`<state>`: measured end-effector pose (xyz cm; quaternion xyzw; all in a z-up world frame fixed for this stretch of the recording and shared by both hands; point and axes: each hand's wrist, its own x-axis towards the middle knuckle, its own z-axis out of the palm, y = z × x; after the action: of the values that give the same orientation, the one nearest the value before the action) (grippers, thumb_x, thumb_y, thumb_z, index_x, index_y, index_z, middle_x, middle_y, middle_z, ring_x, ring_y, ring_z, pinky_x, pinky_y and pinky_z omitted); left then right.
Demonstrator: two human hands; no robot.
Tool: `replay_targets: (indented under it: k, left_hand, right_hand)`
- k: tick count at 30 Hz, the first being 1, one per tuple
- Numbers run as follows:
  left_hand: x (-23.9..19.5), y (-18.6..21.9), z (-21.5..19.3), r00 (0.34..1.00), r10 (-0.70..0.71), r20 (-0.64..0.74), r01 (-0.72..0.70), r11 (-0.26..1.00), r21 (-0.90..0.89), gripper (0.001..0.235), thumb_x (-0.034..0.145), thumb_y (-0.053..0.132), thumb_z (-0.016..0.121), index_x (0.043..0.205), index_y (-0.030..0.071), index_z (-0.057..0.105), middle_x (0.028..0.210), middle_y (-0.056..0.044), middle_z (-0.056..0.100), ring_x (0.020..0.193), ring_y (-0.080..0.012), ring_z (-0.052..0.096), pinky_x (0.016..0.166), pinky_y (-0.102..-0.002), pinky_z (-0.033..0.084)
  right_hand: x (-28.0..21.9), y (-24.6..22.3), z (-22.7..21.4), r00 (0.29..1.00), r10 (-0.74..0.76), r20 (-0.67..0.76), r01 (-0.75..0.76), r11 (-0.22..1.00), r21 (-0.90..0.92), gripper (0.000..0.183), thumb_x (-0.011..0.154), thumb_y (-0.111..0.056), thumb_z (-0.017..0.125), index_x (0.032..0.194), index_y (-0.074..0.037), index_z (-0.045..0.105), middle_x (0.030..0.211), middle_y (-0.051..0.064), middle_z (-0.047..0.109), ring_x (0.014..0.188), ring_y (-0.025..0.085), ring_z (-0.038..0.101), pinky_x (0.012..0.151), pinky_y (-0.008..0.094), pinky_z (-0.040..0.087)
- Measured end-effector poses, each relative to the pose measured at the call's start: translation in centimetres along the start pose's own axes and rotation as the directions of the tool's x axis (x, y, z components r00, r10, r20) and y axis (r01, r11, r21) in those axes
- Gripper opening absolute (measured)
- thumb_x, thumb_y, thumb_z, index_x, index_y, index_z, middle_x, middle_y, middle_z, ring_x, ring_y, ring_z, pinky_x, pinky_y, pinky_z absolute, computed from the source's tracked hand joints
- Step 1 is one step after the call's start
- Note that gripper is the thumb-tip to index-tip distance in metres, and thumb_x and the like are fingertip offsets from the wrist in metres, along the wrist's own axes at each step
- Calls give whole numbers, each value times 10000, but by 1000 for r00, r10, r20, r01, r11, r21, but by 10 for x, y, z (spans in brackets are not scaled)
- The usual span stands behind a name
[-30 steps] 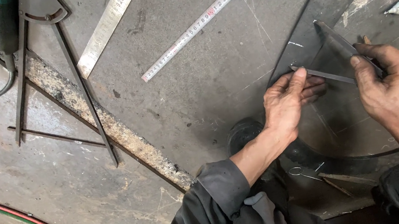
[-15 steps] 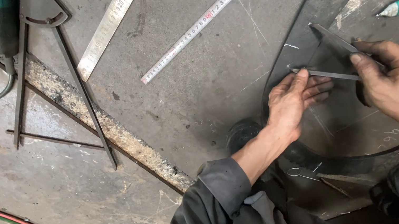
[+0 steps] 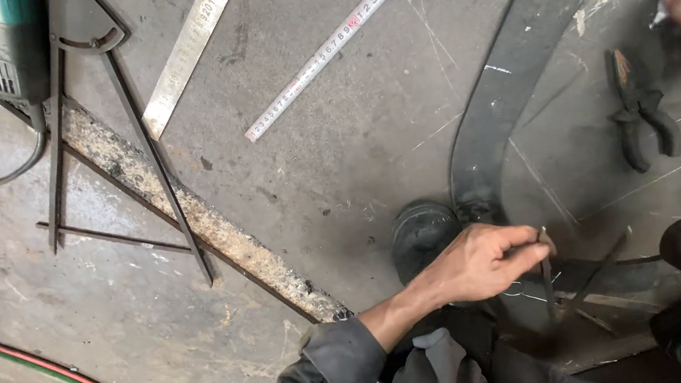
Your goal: Measuring and marking a circular metal plate using a wing divider and a green marker on a workshop floor.
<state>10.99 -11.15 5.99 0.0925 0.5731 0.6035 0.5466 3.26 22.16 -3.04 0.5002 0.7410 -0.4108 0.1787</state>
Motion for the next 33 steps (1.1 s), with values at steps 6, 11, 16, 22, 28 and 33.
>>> replay_targets:
  k: [6, 11, 16, 22, 28, 33]
  left_hand:
    - [10, -11, 3, 978, -113, 175, 64, 963, 262, 315, 1014, 327, 599, 1145, 81, 746, 671, -81, 701, 562, -186, 653, 559, -368, 496]
    - [6, -17, 5, 987, 20, 163, -72, 945, 319, 328, 998, 326, 603, 1143, 60, 729, 729, -106, 716, 648, -244, 705, 626, -412, 533]
    - [7, -19, 7, 980, 10, 197, -88, 914, 395, 299, 999, 314, 590, 1084, 61, 724, 709, -116, 695, 627, -259, 698, 630, -432, 539]
    - [7, -14, 4, 976, 45, 213, -133, 897, 421, 271, 980, 310, 597, 973, 65, 714, 688, -131, 677, 639, -306, 688, 626, -462, 514]
    - [9, -18, 5, 966, -7, 257, -103, 906, 411, 256, 962, 294, 582, 946, 74, 712, 672, -134, 678, 635, -313, 690, 629, -468, 517]
    - [9, -17, 3, 963, -4, 270, -120, 889, 441, 274, 975, 297, 585, 930, 66, 725, 660, -129, 672, 624, -303, 686, 628, -458, 520]
  right_hand:
    - [-78, -40, 11, 927, -358, -114, 365, 930, 44, 319, 983, -213, 739, 1135, 16, 577, 964, 36, 648, 763, 97, 612, 659, 305, 493]
    - [-82, -13, 24, 716, -686, -130, 595, 697, -400, 298, 972, -130, 774, 1087, 69, 582, 985, 175, 698, 906, 270, 685, 803, 400, 560]
    - [-43, -9, 22, 614, -786, -71, 631, 543, -554, 340, 944, -104, 801, 1109, 60, 554, 1021, 216, 681, 963, 322, 697, 854, 425, 567]
    - [-61, -13, 21, 769, -639, -23, 622, 756, -205, 299, 1000, -100, 747, 1177, 45, 556, 1114, 186, 716, 936, 251, 661, 870, 359, 560]
    - [-141, -15, 55, 768, -624, 145, 598, 779, 186, 223, 1024, -51, 845, 1153, -8, 667, 1087, 102, 743, 924, 128, 690, 780, 273, 569]
    - [-146, -19, 65, 638, -764, 95, 758, 645, 102, 191, 1033, 10, 849, 1117, -3, 678, 1145, 119, 731, 1053, 182, 719, 919, 276, 570]
